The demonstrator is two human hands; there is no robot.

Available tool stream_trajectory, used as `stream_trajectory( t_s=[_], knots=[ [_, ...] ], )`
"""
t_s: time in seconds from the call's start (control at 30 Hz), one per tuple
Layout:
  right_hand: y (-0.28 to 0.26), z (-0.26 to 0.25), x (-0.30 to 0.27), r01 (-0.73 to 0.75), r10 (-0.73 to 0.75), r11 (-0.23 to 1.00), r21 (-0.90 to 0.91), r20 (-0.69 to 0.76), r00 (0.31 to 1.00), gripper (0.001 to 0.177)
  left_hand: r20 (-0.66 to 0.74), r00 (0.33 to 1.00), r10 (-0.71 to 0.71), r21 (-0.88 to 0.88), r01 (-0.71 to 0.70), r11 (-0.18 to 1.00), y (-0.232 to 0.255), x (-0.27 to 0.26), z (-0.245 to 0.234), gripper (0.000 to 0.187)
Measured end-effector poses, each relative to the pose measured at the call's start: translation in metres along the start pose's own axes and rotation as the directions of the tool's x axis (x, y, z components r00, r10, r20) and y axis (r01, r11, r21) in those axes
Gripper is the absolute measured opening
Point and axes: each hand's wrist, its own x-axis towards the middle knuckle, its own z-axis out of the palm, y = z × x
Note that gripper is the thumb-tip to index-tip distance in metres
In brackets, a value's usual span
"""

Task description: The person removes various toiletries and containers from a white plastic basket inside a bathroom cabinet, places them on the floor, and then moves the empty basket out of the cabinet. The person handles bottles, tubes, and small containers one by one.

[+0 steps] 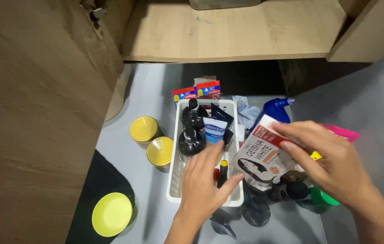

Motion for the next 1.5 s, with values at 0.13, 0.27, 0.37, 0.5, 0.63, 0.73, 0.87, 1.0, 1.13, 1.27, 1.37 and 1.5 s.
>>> stream_trajectory(
  t_s=[0.13,0.27,0.37,0.5,0.63,0.73,0.87,1.0,1.13,1.27,1.37,1.5],
  knots=[
    [-0.006,-0.022,-0.007,-0.361,0.383,0.901,-0.239,0.050,0.922,0.047,-0.028,0.998,0.053,-0.011,-0.054,0.998,0.003,-0.001,0.008,0.049],
    [-0.001,-0.031,-0.023,-0.298,0.330,0.918,-0.261,0.089,0.940,0.055,-0.019,0.999,0.050,-0.014,-0.050,0.999,0.000,-0.004,0.008,0.037],
    [0.008,-0.023,-0.035,-0.212,0.262,0.950,-0.228,0.214,0.941,0.066,-0.003,0.996,0.091,-0.013,-0.091,0.996,-0.002,-0.005,0.011,0.034],
    [0.016,0.008,-0.047,-0.189,0.362,0.905,-0.381,0.457,0.813,0.076,0.036,0.992,0.124,-0.041,-0.122,0.992,0.004,-0.008,0.018,0.032],
    [0.031,0.036,-0.059,-0.020,0.384,0.871,-0.492,0.655,0.651,0.072,0.109,0.988,0.109,-0.064,-0.103,0.993,0.005,-0.009,0.015,0.031],
    [0.056,0.055,-0.074,0.099,0.406,0.816,-0.569,0.687,0.603,0.054,0.091,0.990,0.112,-0.025,-0.110,0.994,-0.001,-0.011,0.007,0.029],
    [0.098,0.087,-0.098,0.147,0.502,0.765,-0.627,0.724,0.474,0.049,0.041,0.997,0.068,0.021,-0.069,0.997,-0.014,-0.011,-0.007,0.037],
    [0.142,0.119,-0.122,0.238,0.448,0.733,-0.638,0.714,0.538,0.033,0.010,1.000,0.006,0.075,-0.007,0.997,-0.022,-0.009,-0.017,0.038],
    [0.146,0.122,-0.117,0.221,0.345,0.748,-0.626,0.651,0.676,0.025,-0.020,1.000,-0.004,0.093,0.006,0.996,-0.025,-0.006,-0.024,0.038],
    [0.103,0.093,-0.070,0.082,0.331,0.857,-0.509,0.664,0.671,0.051,-0.106,0.994,-0.015,0.122,0.028,0.992,-0.026,-0.002,-0.032,0.034],
    [0.062,0.071,-0.029,0.022,0.173,0.947,-0.321,0.565,0.807,0.051,-0.182,0.982,-0.050,0.115,0.072,0.991,-0.028,0.004,-0.035,0.030],
    [0.029,0.062,0.030,-0.001,0.248,0.903,-0.429,0.520,0.817,0.043,-0.257,0.966,-0.033,0.119,0.065,0.991,-0.030,0.016,-0.036,0.038]
  ],
)
